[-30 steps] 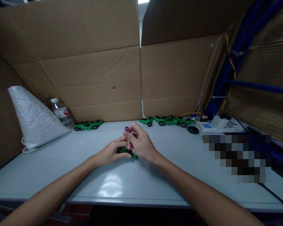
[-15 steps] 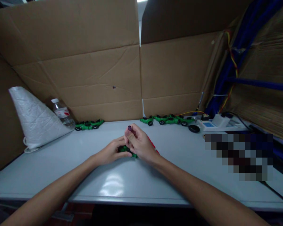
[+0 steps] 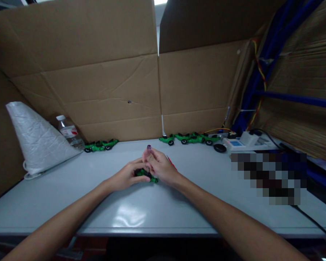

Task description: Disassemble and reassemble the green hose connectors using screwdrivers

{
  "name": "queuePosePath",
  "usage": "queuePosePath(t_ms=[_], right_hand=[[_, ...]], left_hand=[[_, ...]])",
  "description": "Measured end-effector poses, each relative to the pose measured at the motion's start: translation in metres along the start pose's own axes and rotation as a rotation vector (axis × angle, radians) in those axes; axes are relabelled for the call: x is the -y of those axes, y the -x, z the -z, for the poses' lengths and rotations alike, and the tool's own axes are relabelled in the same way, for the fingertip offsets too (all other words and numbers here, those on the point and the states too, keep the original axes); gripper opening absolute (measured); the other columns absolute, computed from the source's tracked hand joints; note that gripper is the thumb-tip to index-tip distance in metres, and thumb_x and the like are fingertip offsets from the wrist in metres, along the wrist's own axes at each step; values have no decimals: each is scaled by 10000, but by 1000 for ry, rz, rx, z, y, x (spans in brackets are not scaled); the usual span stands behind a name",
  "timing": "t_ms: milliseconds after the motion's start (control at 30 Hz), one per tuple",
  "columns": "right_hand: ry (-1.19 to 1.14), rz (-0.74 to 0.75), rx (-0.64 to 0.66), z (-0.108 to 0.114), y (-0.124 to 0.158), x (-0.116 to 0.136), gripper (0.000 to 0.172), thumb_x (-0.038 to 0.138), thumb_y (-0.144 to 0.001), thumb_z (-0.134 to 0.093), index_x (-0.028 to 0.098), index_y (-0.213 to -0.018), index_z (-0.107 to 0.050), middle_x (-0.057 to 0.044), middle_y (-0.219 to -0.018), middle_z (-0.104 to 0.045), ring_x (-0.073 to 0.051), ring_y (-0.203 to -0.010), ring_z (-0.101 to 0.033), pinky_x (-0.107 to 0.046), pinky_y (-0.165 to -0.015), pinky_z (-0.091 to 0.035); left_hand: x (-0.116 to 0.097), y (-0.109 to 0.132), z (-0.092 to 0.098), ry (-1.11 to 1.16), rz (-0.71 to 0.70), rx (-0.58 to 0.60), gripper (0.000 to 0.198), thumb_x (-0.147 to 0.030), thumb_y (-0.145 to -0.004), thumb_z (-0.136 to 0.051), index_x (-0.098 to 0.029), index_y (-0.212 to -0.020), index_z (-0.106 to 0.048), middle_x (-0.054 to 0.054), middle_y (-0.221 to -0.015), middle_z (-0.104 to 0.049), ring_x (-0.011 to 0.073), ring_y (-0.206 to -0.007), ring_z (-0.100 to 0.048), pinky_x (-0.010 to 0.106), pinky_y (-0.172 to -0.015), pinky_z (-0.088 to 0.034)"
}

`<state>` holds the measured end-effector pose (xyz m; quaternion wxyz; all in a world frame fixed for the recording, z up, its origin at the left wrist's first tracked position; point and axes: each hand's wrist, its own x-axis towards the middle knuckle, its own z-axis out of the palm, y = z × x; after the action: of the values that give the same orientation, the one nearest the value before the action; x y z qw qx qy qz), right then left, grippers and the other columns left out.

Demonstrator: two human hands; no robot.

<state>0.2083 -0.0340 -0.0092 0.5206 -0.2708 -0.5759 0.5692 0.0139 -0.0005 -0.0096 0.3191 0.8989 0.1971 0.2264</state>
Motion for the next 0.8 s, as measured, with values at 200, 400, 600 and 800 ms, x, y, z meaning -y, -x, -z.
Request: queuePosePath(t_ms=[200, 400, 600, 800], right_hand=[[293, 146, -83, 1, 4, -1, 449, 639, -1023, -501, 215, -902, -587, 31, -770, -492, -88, -504, -394, -221, -426, -329], [652, 328, -193, 9, 3, 16, 279, 467, -1059, -506, 219, -995, -617, 1, -849, -573, -129, -632, -502, -254, -555, -398], [796, 413, -331, 7, 7, 14, 182, 404, -1034, -550, 235, -969, -538, 30, -768, -561, -141, -635, -528, -267, -610, -406], [645, 380, -451, 6, 9, 8, 232, 465, -1026, -575, 249, -964, -516, 47, -704, -567, -135, -551, -563, -261, -547, -445]], left_hand=[[6, 6, -3, -172, 67, -101, 558, -551, -921, -710, -221, -1361, -616, 144, -1404, -554, 295, -1336, -508, 449, -1174, -395], [18, 9, -1, -343, 228, -138, 574, -633, -984, -554, -196, -1352, -614, 156, -1440, -556, 336, -1412, -409, 552, -1204, -305], [12, 8, 5, -252, 249, -106, 524, -634, -943, -631, -235, -1280, -672, 123, -1394, -618, 327, -1363, -474, 539, -1188, -309], [20, 7, 1, 263, 241, -100, 656, -534, -889, -764, -182, -1388, -525, 115, -1150, -691, 246, -1090, -654, 411, -978, -499]])
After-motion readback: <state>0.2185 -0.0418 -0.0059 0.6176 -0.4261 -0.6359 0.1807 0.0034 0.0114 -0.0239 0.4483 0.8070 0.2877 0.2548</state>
